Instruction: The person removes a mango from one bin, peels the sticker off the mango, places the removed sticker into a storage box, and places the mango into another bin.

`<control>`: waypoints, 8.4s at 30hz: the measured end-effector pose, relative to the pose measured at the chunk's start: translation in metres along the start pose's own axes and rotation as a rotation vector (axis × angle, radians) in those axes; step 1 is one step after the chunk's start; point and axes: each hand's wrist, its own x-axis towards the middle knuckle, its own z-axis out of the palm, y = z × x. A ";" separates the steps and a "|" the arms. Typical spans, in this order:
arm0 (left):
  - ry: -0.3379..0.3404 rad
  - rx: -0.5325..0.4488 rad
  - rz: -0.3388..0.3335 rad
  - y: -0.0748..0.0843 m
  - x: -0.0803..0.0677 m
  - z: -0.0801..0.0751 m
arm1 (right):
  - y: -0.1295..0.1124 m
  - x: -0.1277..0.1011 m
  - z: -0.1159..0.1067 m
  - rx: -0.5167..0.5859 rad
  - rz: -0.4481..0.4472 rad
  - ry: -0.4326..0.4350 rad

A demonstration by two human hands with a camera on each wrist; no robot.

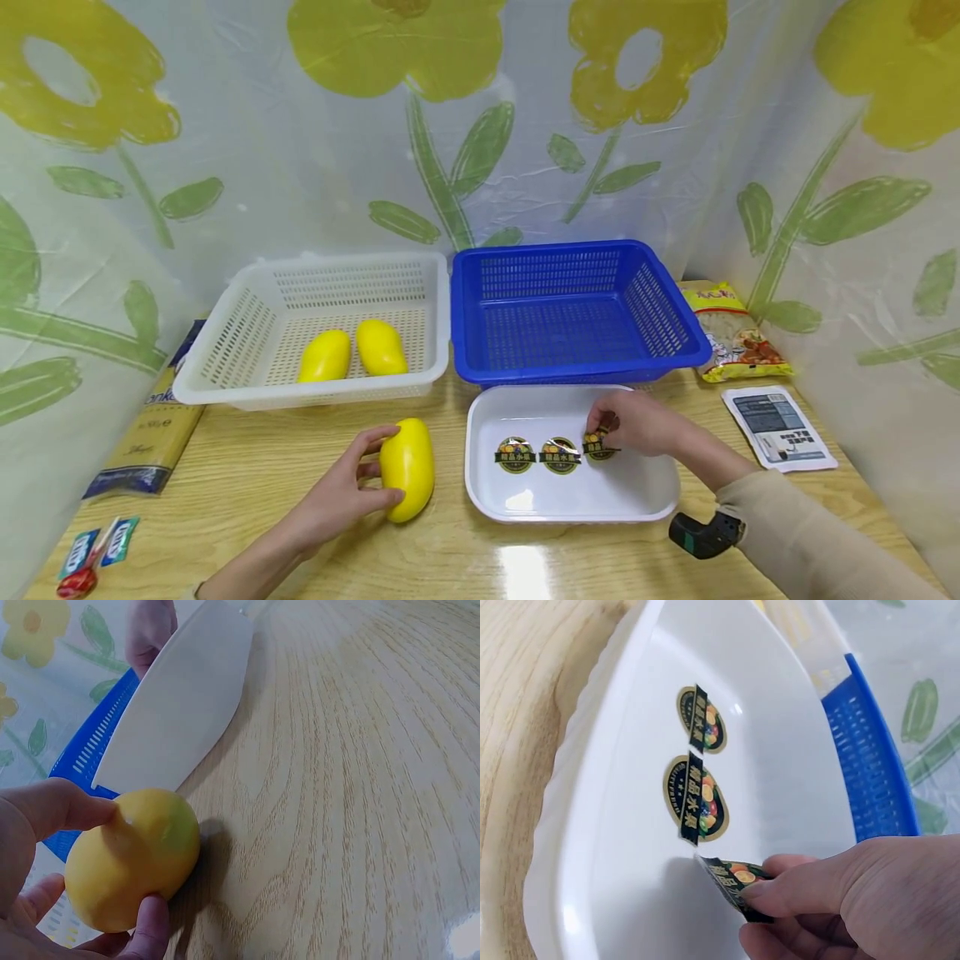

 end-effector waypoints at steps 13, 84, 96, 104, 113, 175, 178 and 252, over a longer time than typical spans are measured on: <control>0.000 0.007 -0.003 0.000 -0.001 0.000 | 0.002 0.005 0.008 -0.049 -0.090 -0.018; -0.038 0.001 0.013 0.003 -0.002 -0.003 | 0.007 -0.003 0.021 0.216 0.152 0.048; -0.049 -0.007 0.020 0.003 -0.002 -0.003 | 0.008 -0.005 0.026 0.412 0.193 -0.007; -0.058 -0.012 0.032 0.000 0.000 -0.004 | 0.010 -0.002 0.025 0.292 0.160 0.085; -0.057 -0.029 0.028 0.001 -0.002 -0.005 | -0.032 -0.005 0.012 0.271 0.078 0.084; 0.245 -0.471 0.307 -0.041 -0.003 -0.235 | -0.165 0.064 0.170 0.768 0.045 0.282; 0.240 -0.491 0.320 -0.041 -0.002 -0.235 | -0.165 0.068 0.171 0.737 0.044 0.290; 0.251 -0.466 0.271 -0.037 -0.005 -0.235 | -0.182 0.190 0.006 0.670 0.081 0.323</control>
